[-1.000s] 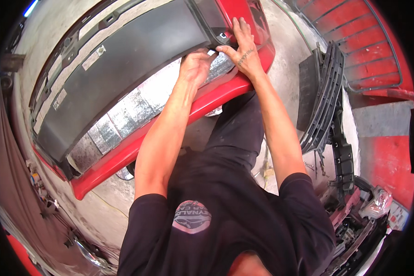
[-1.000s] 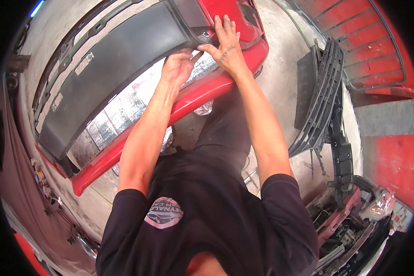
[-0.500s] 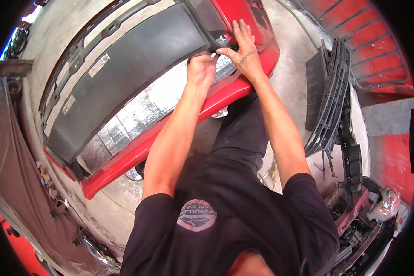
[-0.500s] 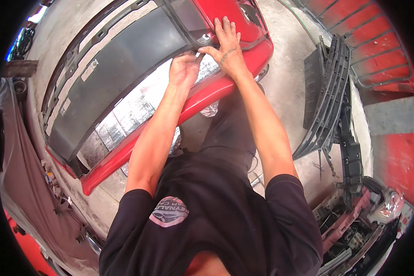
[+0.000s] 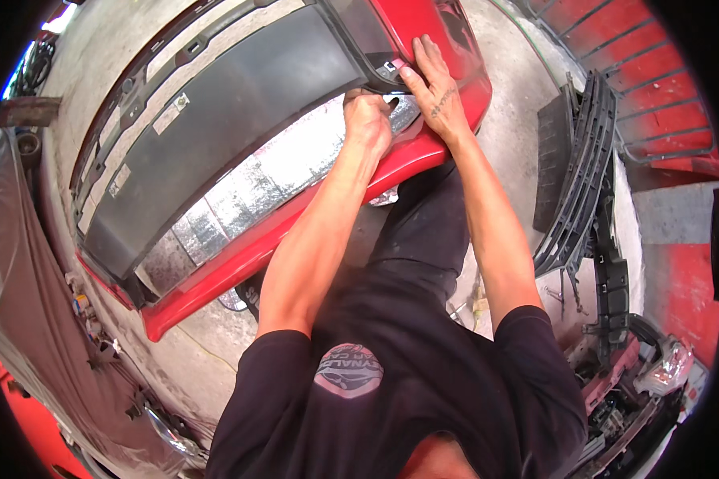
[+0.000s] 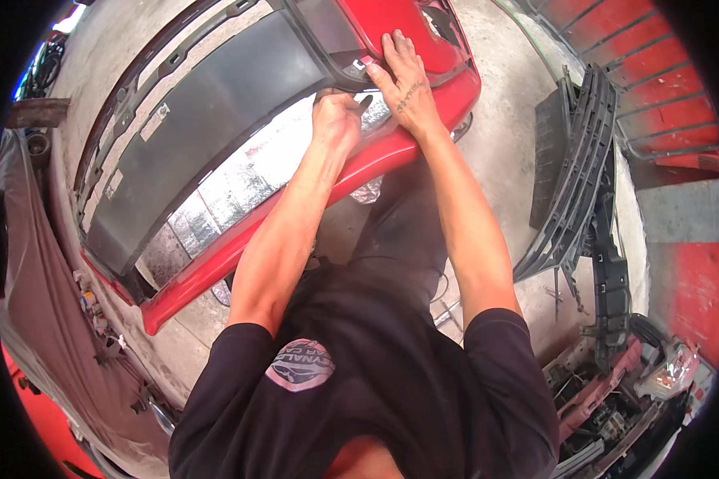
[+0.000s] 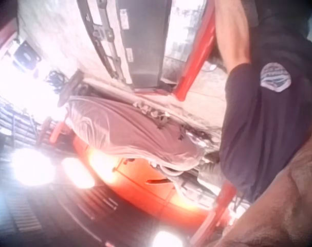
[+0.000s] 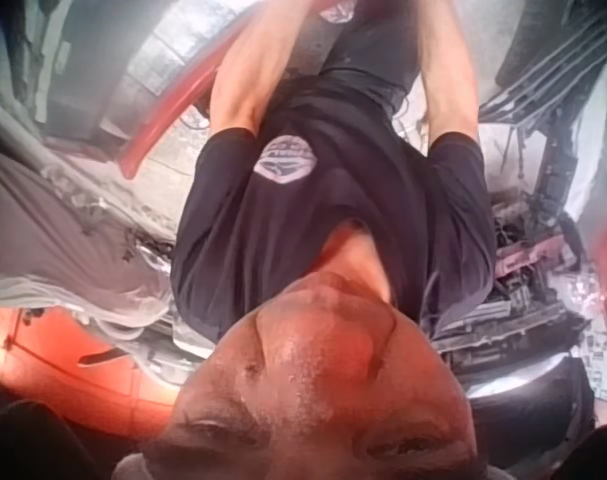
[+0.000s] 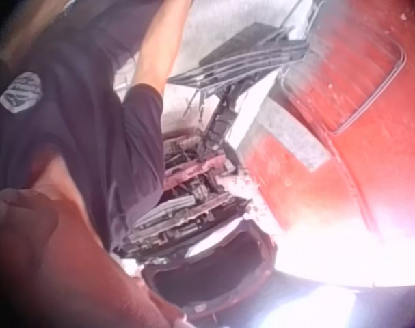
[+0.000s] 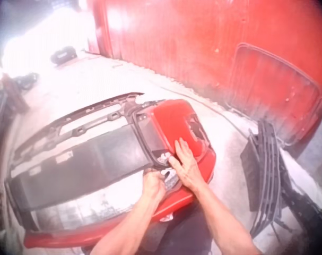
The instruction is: The person uses a screwdriver to pry and remove plastic clips from a car bumper, then uses a heat gun to apply heat to the surface of the bumper.
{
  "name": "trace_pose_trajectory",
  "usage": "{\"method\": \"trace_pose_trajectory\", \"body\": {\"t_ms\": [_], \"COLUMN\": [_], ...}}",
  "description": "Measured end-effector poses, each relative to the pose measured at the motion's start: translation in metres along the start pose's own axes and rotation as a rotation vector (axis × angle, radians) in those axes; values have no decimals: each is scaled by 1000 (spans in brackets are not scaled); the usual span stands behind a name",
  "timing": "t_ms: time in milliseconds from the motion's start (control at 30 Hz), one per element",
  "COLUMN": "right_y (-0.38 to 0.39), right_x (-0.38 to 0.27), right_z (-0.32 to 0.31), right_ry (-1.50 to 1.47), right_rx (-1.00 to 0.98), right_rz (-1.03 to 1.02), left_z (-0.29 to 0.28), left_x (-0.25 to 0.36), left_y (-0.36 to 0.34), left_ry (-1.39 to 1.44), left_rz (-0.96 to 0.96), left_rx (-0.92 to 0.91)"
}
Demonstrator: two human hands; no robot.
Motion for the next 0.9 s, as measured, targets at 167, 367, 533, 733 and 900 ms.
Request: {"method": "trace_pose_trajectory", "body": {"t_ms": [167, 367, 533, 733, 900], "right_y": [-2, 0, 2, 2, 3], "right_x": [-3, -7, -22, -24, -19], "right_z": [-3, 0, 1, 4, -2], "right_ry": [102, 105, 196, 247, 257], "right_rx": [34, -74, -138, -113, -98], "right_rz": [-25, -26, 17, 0, 17], "left_z": [1, 6, 8, -9, 0], "left_x": [-4, 7, 4, -11, -13], "left_y": [-4, 1, 2, -8, -3], "left_ry": [10, -4, 33, 37, -5], "left_rz": [42, 42, 30, -27, -77], "left_rx": [-24, -54, -3, -53, -121]}}
Point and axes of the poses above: each hand's wrist, its own y-axis away from the middle knuckle, its own z-axis out of the palm, x = y × z, the point moved 4 cm from there along -y, towards the middle knuckle, and after that the axes turned 6 degrees about z, right-handed, at the moved point
